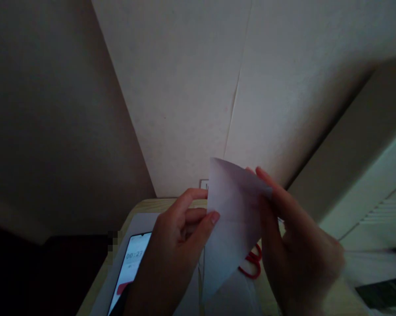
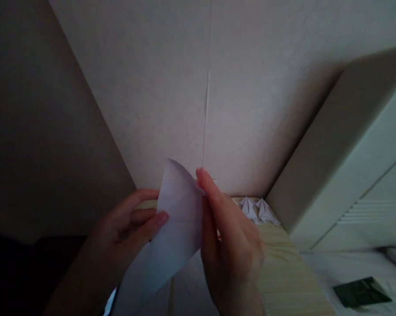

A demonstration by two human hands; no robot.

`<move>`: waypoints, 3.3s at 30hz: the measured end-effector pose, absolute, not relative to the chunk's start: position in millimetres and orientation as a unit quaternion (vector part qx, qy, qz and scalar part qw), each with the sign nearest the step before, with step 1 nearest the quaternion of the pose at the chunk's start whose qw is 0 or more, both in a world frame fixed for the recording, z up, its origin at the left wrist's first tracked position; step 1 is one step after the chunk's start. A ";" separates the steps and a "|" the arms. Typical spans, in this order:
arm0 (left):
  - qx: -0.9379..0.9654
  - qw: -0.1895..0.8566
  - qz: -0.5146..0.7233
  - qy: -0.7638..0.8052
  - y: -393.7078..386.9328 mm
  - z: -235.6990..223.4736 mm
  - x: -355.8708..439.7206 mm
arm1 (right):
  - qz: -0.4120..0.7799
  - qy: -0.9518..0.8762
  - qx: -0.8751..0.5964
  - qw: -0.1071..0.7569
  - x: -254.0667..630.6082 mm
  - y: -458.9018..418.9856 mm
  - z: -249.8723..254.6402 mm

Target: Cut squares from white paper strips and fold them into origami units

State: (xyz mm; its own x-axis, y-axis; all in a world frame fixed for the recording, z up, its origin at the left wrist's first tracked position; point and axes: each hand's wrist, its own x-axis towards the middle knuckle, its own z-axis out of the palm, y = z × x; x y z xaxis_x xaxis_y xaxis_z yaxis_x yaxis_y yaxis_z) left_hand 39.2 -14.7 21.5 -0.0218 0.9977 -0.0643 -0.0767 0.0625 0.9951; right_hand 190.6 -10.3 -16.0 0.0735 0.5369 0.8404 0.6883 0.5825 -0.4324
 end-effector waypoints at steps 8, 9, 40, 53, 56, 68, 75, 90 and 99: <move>0.458 0.505 0.541 0.492 -16.4 21.6 37.3 | -0.075 -0.797 -0.316 0.509 192.5 -3.5 -15.3; 0.455 0.510 0.543 0.488 -16.6 22.1 37.0 | -0.074 -0.804 -0.311 0.501 192.3 -1.9 -15.2; 0.526 0.500 0.442 0.527 -16.0 19.8 35.6 | 0.446 -0.666 -0.442 0.402 218.9 9.6 6.6; 0.489 0.559 0.454 0.493 -15.5 18.0 39.8 | 0.442 -0.629 -0.469 0.434 220.3 10.3 8.5; 0.496 0.561 0.447 0.489 -15.1 18.8 39.5 | 0.448 -0.627 -0.471 0.430 219.4 9.6 8.6; 0.489 0.545 0.465 0.497 -12.4 17.4 39.6 | 0.473 -0.605 -0.465 0.440 218.1 8.4 7.8; 0.508 0.522 0.439 0.525 -9.3 14.2 36.9 | 0.468 -0.610 -0.460 0.445 219.2 8.9 6.4; 0.528 0.497 0.478 0.496 -7.7 11.6 33.9 | 0.445 -0.671 -0.447 0.390 233.2 11.5 5.6; 0.498 0.519 0.475 0.507 -12.2 15.1 35.4 | 0.436 -0.657 -0.465 0.403 230.4 10.7 8.5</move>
State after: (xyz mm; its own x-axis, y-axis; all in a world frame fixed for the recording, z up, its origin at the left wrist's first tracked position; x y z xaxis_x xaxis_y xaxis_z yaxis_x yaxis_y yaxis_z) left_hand 35.4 -12.2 15.1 0.0350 0.9980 -0.0530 0.0110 0.0526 0.9986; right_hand 230.4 10.7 8.5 -0.2431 0.9619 0.1250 0.2597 0.1887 -0.9471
